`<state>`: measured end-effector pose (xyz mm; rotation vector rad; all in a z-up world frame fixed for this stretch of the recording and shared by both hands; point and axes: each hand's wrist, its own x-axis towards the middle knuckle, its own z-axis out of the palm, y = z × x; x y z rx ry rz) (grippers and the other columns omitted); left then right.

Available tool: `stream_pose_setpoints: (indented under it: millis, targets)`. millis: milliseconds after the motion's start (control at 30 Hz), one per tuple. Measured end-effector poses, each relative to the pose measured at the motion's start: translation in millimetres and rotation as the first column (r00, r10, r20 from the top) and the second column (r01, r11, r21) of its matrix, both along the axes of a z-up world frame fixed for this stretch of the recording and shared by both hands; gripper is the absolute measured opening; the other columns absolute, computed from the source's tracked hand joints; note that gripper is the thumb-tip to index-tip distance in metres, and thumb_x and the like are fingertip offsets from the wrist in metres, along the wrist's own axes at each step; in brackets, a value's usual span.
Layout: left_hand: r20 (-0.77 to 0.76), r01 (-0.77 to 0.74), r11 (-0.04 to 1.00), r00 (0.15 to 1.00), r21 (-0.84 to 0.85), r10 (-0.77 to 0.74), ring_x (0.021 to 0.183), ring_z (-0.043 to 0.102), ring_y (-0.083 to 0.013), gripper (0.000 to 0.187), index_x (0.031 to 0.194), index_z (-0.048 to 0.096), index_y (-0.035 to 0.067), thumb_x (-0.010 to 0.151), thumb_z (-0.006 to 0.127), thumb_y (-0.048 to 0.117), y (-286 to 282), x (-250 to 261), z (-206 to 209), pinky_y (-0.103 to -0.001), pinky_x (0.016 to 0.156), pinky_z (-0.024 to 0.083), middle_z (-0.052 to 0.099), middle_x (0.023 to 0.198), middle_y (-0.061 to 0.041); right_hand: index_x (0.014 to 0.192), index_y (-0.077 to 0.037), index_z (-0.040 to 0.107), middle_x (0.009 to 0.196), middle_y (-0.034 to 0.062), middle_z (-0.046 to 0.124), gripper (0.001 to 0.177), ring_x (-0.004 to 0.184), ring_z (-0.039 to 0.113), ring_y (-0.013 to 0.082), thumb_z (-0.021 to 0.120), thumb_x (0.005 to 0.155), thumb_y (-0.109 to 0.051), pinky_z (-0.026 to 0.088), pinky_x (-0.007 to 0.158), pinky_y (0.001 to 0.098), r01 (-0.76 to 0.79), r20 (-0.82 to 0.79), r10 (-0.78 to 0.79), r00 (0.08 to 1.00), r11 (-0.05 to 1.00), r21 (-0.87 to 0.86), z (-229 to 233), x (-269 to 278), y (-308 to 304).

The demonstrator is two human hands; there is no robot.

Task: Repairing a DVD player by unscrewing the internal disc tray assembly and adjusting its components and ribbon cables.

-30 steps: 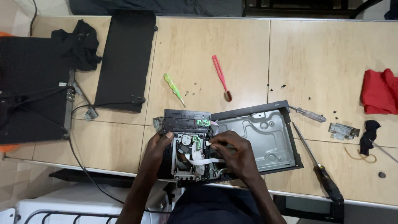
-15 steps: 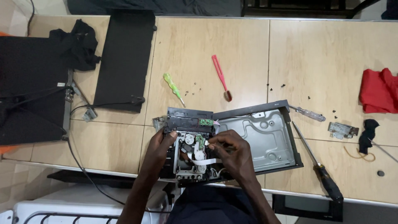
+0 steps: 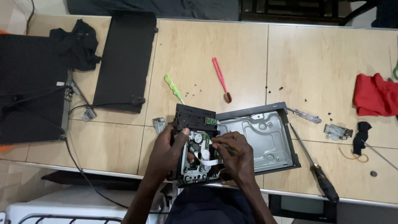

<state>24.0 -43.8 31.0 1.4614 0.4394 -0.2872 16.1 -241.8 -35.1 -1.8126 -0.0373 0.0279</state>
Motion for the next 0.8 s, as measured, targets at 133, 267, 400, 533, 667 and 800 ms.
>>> stream_pose_setpoints:
  millis: [133, 267, 400, 533, 667, 800]
  targets:
    - [0.057, 0.056, 0.994, 0.996, 0.095, -0.062, 0.062, 0.076, -0.0386, 0.054, 0.129, 0.057, -0.011, 0.098, 0.062, 0.033, 3, 8, -1, -0.048, 0.057, 0.066, 0.064, 0.092, -0.029, 0.106, -0.011, 0.082, 0.088, 0.0192, 0.075, 0.017, 0.092, 0.071, 0.0443, 0.071, 0.094, -0.004, 0.061, 0.080, 0.0596, 0.006, 0.064, 0.000, 0.998, 0.996, -0.087, 7, 0, 3]
    - [-0.321, 0.254, 0.887, 0.938, 0.386, -0.129, 0.069, 0.080, -0.0164, 0.043, 0.113, 0.062, 0.018, 0.090, 0.054, 0.054, -15, 15, 61, -0.034, 0.071, 0.053, 0.075, 0.104, 0.001, 0.118, -0.011, 0.078, 0.109, 0.0086, 0.077, 0.029, 0.108, 0.067, 0.0255, 0.061, 0.094, -0.010, 0.053, 0.090, 0.0387, -0.105, 0.071, 0.123, 0.990, 0.970, -0.220, 0, -3, -8]
    - [-0.287, 0.324, 0.845, 0.934, 0.426, -0.213, 0.070, 0.084, -0.0209, 0.066, 0.131, 0.056, 0.015, 0.085, 0.050, 0.063, -18, 15, 65, -0.033, 0.064, 0.055, 0.078, 0.111, -0.002, 0.122, -0.010, 0.076, 0.111, 0.0102, 0.078, 0.044, 0.109, 0.068, 0.0269, 0.055, 0.087, 0.009, 0.055, 0.088, 0.0383, -0.191, 0.041, 0.207, 0.978, 0.951, -0.243, 10, -1, -15]
    - [-0.302, 0.366, 0.834, 0.919, 0.413, -0.253, 0.074, 0.084, -0.0222, 0.065, 0.132, 0.054, 0.020, 0.086, 0.047, 0.064, -16, 16, 59, -0.037, 0.071, 0.057, 0.077, 0.125, -0.002, 0.120, -0.013, 0.076, 0.112, 0.0077, 0.080, 0.040, 0.109, 0.074, 0.0246, 0.052, 0.093, 0.003, 0.059, 0.089, 0.0376, -0.168, -0.027, 0.166, 0.986, 0.966, -0.194, 15, 1, -16]
    - [-0.246, 0.401, 0.765, 0.916, 0.504, -0.318, 0.072, 0.085, -0.0236, 0.084, 0.150, 0.041, 0.012, 0.087, 0.042, 0.067, -9, 15, 46, -0.039, 0.066, 0.056, 0.080, 0.105, -0.014, 0.113, -0.011, 0.076, 0.109, 0.0068, 0.081, 0.031, 0.107, 0.075, 0.0223, 0.050, 0.097, -0.011, 0.059, 0.089, 0.0365, -0.152, -0.113, 0.140, 0.984, 0.983, -0.101, 17, 2, -15]
    - [-0.217, 0.388, 0.730, 0.921, 0.563, -0.323, 0.086, 0.080, -0.0273, 0.077, 0.142, 0.048, 0.008, 0.090, 0.043, 0.064, 0, 17, 34, -0.044, 0.069, 0.047, 0.077, 0.103, -0.015, 0.102, -0.011, 0.071, 0.102, 0.0061, 0.081, 0.029, 0.100, 0.077, 0.0199, 0.052, 0.101, -0.033, 0.060, 0.085, 0.0350, -0.094, -0.110, 0.086, 0.990, 0.993, -0.074, 14, 4, -20]
